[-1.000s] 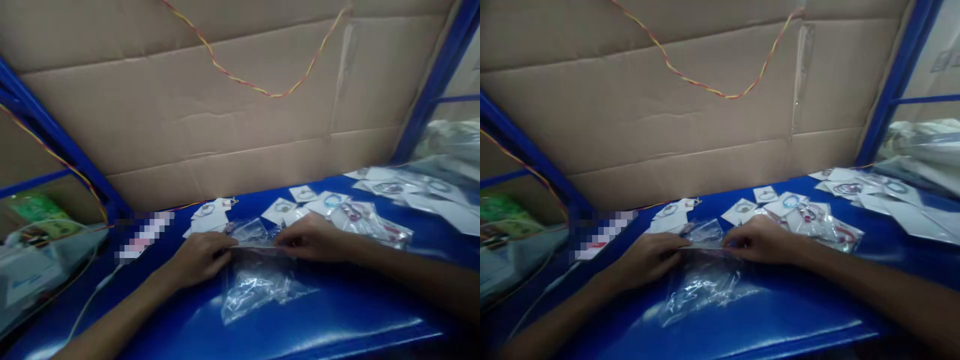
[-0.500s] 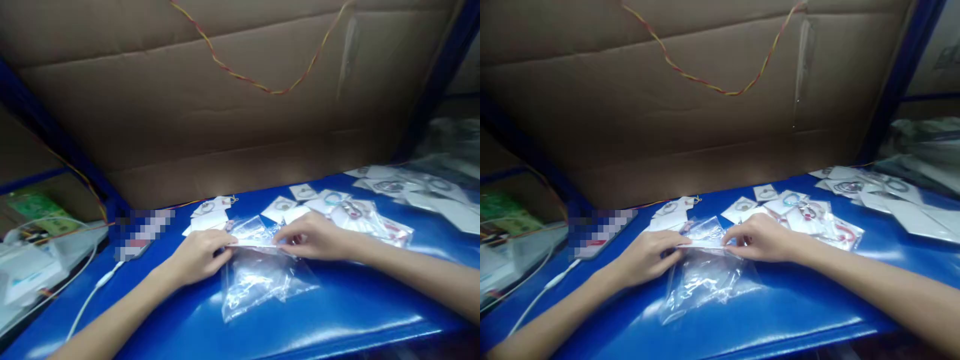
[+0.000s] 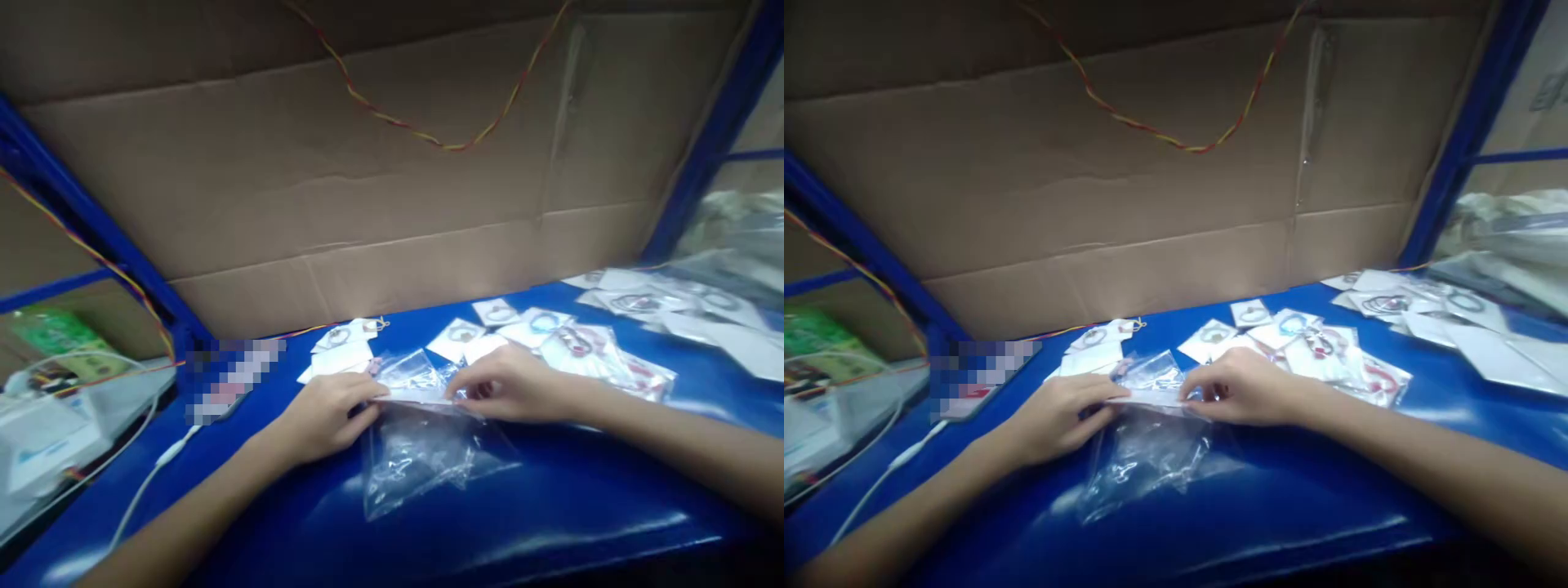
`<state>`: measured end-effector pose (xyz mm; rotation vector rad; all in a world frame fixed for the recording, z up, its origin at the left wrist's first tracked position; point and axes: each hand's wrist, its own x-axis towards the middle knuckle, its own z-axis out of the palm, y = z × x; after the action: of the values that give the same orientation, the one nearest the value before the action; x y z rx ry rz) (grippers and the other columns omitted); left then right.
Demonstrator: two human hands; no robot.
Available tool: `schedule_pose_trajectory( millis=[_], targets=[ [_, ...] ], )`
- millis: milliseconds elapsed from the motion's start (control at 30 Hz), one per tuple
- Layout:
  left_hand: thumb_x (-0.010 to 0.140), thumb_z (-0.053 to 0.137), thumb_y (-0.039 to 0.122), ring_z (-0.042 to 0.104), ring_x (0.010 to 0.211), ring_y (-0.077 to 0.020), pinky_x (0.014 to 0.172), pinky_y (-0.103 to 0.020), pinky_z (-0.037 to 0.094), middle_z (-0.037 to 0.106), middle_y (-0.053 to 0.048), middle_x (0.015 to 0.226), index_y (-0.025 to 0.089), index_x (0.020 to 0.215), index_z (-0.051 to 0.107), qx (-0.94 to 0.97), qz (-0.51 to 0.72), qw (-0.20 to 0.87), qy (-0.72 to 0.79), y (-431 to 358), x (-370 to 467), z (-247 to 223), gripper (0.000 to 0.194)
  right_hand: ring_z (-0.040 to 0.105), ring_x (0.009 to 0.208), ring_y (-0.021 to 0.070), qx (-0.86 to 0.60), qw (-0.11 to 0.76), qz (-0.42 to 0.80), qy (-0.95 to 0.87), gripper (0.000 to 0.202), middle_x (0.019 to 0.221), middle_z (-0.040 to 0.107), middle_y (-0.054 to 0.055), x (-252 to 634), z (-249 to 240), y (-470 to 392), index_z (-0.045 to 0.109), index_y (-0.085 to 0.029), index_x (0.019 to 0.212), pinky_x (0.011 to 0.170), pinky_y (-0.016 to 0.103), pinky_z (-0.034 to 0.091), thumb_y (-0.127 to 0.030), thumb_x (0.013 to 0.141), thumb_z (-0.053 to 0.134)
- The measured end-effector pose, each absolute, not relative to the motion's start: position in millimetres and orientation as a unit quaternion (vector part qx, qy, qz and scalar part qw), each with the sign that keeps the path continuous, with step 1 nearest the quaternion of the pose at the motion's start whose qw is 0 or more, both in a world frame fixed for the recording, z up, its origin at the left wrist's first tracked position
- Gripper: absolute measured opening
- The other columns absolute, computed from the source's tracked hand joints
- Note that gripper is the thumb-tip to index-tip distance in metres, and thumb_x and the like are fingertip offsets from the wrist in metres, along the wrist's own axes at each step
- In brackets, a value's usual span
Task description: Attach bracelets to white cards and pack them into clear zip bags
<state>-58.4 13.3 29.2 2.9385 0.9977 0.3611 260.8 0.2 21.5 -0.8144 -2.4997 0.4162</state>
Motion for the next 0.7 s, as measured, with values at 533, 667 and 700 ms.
schedule_pose_trajectory(
  millis=[533, 667, 700],
  targets=[
    [0.099, 0.051, 0.024, 0.068, 0.113, -0.0265, 0.096, -0.037, 0.053, 0.075, -0.008, 0.116, 0.022, 0.120, 0.072, 0.937, 0.072, -0.001, 0.343, 12.4, -55.7, 31.2, 0.030, 0.067, 0.066, 0.0144, -0.311, 0.181, 0.191, -0.913, 0.023, 0.082, 0.077, 0.001, 261.0, 28.3, -0.6, 0.078, -0.024, 0.112, 0.061, 0.024, 0.041, -0.033, 0.097, 0.064],
    [0.099, 0.051, 0.025, 0.069, 0.108, -0.0253, 0.092, -0.036, 0.055, 0.074, -0.008, 0.116, 0.024, 0.122, 0.072, 0.934, 0.064, 0.007, 0.351, 14.0, -55.4, 30.2, 0.031, 0.065, 0.065, 0.0150, -0.304, 0.177, 0.201, -0.915, 0.022, 0.080, 0.076, 0.002, 261.1, 29.8, -1.2, 0.079, -0.024, 0.110, 0.062, 0.025, 0.042, -0.033, 0.097, 0.064],
    [0.099, 0.051, 0.026, 0.068, 0.109, -0.0256, 0.093, -0.036, 0.055, 0.074, -0.008, 0.117, 0.024, 0.123, 0.071, 0.934, 0.062, 0.008, 0.352, 14.6, -55.7, 29.7, 0.031, 0.065, 0.065, 0.0149, -0.301, 0.175, 0.204, -0.915, 0.022, 0.080, 0.075, 0.001, 261.2, 30.1, -1.3, 0.078, -0.024, 0.111, 0.061, 0.025, 0.042, -0.033, 0.097, 0.064]
  ],
)
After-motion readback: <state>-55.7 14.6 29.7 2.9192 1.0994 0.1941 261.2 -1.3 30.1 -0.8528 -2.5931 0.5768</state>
